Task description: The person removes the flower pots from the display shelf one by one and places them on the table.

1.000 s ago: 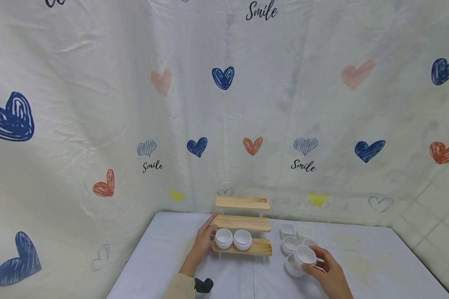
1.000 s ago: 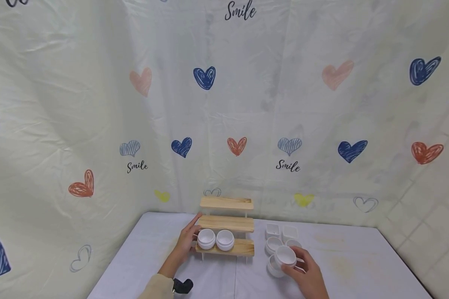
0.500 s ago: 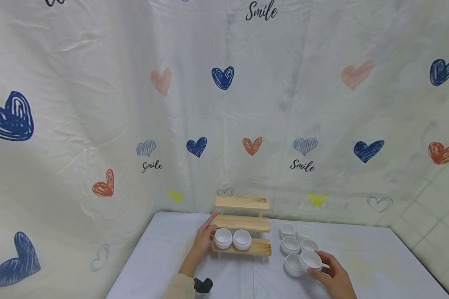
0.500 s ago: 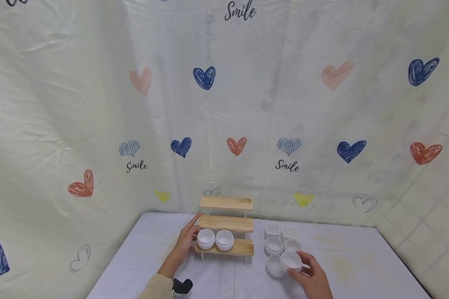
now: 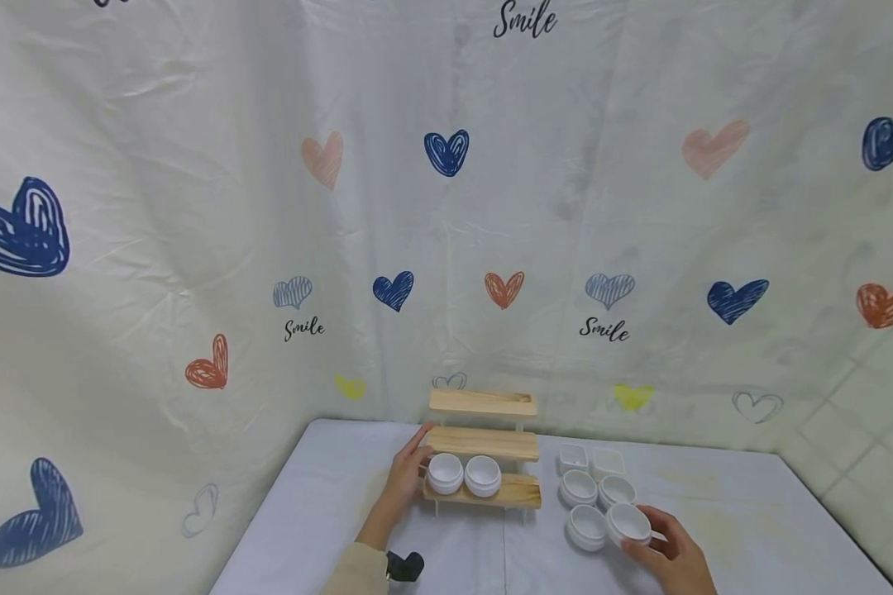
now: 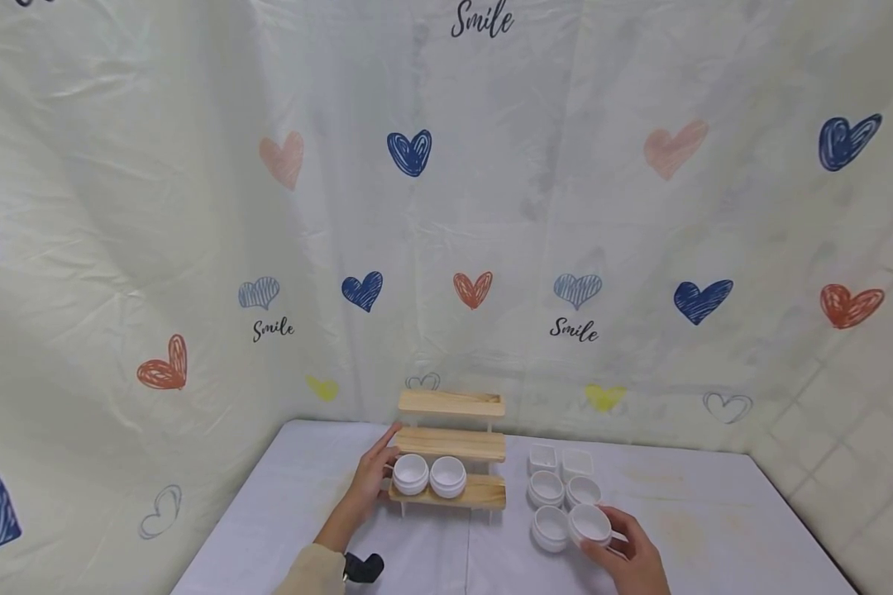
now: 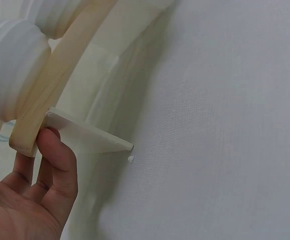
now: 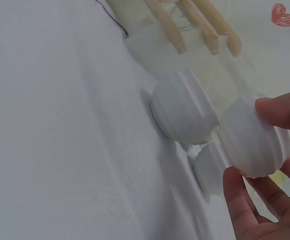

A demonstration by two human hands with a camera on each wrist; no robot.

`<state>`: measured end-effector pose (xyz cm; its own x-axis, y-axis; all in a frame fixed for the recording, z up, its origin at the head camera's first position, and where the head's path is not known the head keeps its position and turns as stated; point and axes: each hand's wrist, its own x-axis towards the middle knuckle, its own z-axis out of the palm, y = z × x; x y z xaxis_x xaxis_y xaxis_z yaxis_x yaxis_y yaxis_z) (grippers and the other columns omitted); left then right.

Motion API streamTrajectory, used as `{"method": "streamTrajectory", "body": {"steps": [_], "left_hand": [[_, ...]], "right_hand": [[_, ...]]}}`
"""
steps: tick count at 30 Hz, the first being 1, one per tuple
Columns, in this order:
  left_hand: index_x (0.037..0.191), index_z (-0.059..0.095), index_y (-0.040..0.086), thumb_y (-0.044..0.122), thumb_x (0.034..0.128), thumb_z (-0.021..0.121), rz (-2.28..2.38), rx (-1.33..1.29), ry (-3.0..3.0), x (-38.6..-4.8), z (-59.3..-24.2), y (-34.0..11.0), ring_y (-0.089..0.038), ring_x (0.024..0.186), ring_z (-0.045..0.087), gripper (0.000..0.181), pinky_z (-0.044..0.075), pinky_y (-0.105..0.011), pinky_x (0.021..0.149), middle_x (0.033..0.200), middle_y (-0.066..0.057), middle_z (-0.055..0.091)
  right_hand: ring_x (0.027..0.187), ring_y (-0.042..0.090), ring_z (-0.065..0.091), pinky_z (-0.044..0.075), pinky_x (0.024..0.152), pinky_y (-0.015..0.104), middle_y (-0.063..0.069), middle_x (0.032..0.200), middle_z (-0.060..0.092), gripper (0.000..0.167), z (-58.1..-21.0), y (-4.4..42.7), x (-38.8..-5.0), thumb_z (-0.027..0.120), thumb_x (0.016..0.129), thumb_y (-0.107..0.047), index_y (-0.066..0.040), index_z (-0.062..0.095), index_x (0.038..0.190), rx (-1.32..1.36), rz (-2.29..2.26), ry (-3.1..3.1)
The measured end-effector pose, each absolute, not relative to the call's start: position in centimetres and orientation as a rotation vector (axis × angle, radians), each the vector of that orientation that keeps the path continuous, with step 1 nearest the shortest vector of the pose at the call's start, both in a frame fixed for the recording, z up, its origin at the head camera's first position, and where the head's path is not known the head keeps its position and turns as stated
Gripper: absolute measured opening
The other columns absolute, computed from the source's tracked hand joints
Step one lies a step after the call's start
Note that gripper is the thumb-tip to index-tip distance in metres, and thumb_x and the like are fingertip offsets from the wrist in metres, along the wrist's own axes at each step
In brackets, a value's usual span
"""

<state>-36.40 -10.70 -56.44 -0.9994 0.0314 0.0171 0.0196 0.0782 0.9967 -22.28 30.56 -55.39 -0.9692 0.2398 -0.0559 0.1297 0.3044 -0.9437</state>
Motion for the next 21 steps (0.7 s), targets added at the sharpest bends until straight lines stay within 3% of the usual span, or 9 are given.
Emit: {"method": "streamTrajectory", "body": {"steps": [16, 19, 21], "left_hand": [[0.153, 0.047, 0.039, 0.035, 0.1004, 0.053, 2.118, 0.037, 2.298, -36.5, -56.5, -10.7, -0.021, 0.089, 0.053, 0.053, 0.042, -0.033, 0.076, 0.106, -0.008, 0.063], [0.153, 0.046, 0.039, 0.035, 0.1009, 0.052, 2.116, 0.049, 2.296, -36.4, -56.5, -10.8, -0.021, 0.089, 0.052, 0.053, 0.042, -0.033, 0.075, 0.107, -0.008, 0.063], [0.153, 0.046, 0.038, 0.035, 0.1011, 0.052, 2.115, 0.055, 2.293, -36.4, -56.5, -10.8, -0.021, 0.089, 0.052, 0.053, 0.042, -0.033, 0.075, 0.107, -0.009, 0.062]], "right_hand": [[0.088, -0.011, 0.060, 0.053, 0.079, 0.019, -0.040, 0.096, 0.051, 0.087, -55.9, 31.6, -22.9, 0.088, 0.078, -0.032, -0.004, 0.044, 0.148, -0.442, 1.752, -2.491], [0.088, -0.012, 0.059, 0.053, 0.079, 0.018, -0.033, 0.103, 0.056, 0.090, -56.1, 31.8, -23.1, 0.089, 0.078, -0.034, -0.003, 0.043, 0.149, -0.456, 1.733, -2.512], [0.087, -0.013, 0.059, 0.053, 0.078, 0.018, -0.021, 0.113, 0.062, 0.092, -56.3, 32.0, -23.3, 0.089, 0.077, -0.035, -0.003, 0.042, 0.149, -0.464, 1.715, -2.527]]}}
